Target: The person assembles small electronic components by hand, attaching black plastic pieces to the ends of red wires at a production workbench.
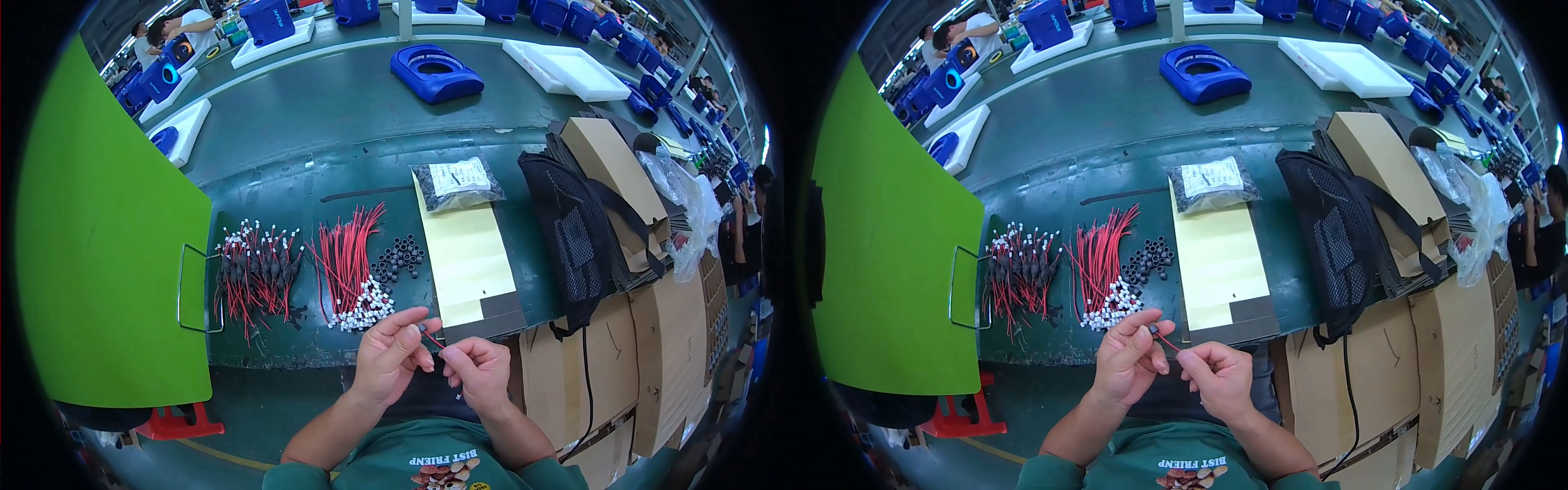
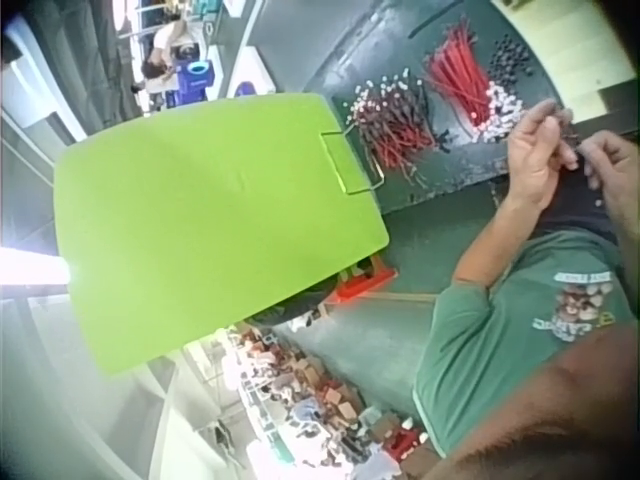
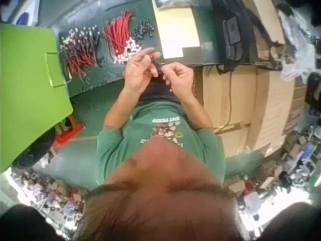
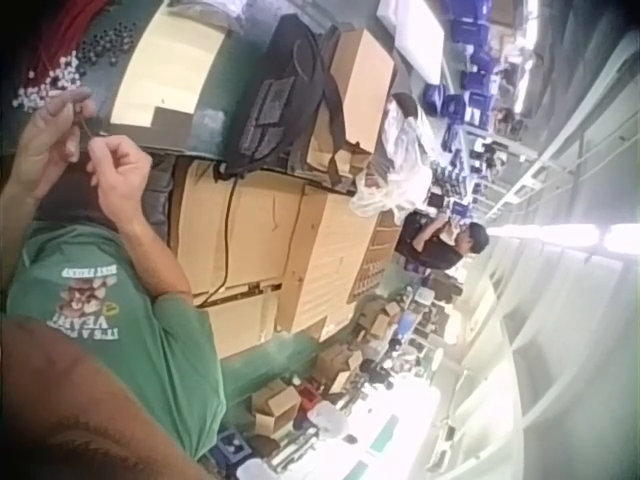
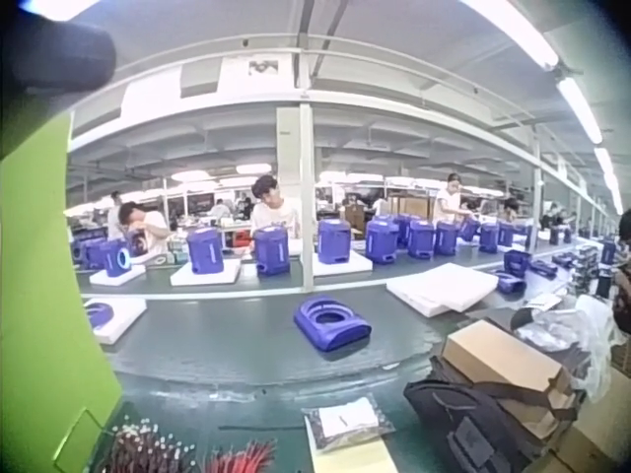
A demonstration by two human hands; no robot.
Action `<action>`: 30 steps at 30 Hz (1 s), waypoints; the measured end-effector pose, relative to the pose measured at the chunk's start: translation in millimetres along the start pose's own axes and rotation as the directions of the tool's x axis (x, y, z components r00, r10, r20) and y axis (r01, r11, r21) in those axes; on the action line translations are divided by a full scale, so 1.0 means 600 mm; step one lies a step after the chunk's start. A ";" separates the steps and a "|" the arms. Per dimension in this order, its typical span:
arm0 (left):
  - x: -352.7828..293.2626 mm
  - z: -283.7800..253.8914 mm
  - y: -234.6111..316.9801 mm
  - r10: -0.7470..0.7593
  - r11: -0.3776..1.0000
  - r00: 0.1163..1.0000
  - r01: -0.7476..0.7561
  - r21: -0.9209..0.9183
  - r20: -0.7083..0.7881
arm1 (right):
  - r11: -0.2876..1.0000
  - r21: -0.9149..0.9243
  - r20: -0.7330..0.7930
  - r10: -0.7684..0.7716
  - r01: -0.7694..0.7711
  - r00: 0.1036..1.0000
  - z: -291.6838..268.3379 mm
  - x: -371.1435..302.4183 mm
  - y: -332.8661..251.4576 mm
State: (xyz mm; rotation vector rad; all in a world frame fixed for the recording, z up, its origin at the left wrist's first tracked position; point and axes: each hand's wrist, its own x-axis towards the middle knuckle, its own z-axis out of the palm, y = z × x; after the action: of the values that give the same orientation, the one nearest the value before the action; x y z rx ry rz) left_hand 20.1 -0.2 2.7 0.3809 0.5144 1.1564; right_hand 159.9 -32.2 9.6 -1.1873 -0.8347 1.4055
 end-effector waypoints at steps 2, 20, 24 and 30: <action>-0.001 -0.002 -0.003 -0.002 0.998 1.000 0.000 0.068 0.024 | 1.000 0.001 -0.004 -0.001 0.001 1.000 0.003 0.000 -0.003; 0.007 -0.010 0.015 -0.044 0.979 0.998 0.053 -0.198 0.045 | 0.808 0.383 0.531 0.203 -0.447 0.823 -0.038 -0.005 0.017; 0.001 -0.008 0.014 -0.117 0.989 0.986 0.126 -0.077 0.116 | 0.873 0.277 0.491 0.231 -0.402 0.840 -0.035 -0.004 0.017; 0.000 -0.014 0.020 -0.081 0.996 0.991 0.085 -0.037 0.104 | 0.792 0.394 0.453 0.274 -0.466 0.848 -0.017 -0.006 -0.007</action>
State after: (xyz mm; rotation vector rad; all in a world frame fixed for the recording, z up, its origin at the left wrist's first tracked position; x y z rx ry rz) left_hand 6.1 4.0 2.0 0.3779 0.4124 1.0593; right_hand 170.3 -36.1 11.6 -0.7095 -0.4403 2.0801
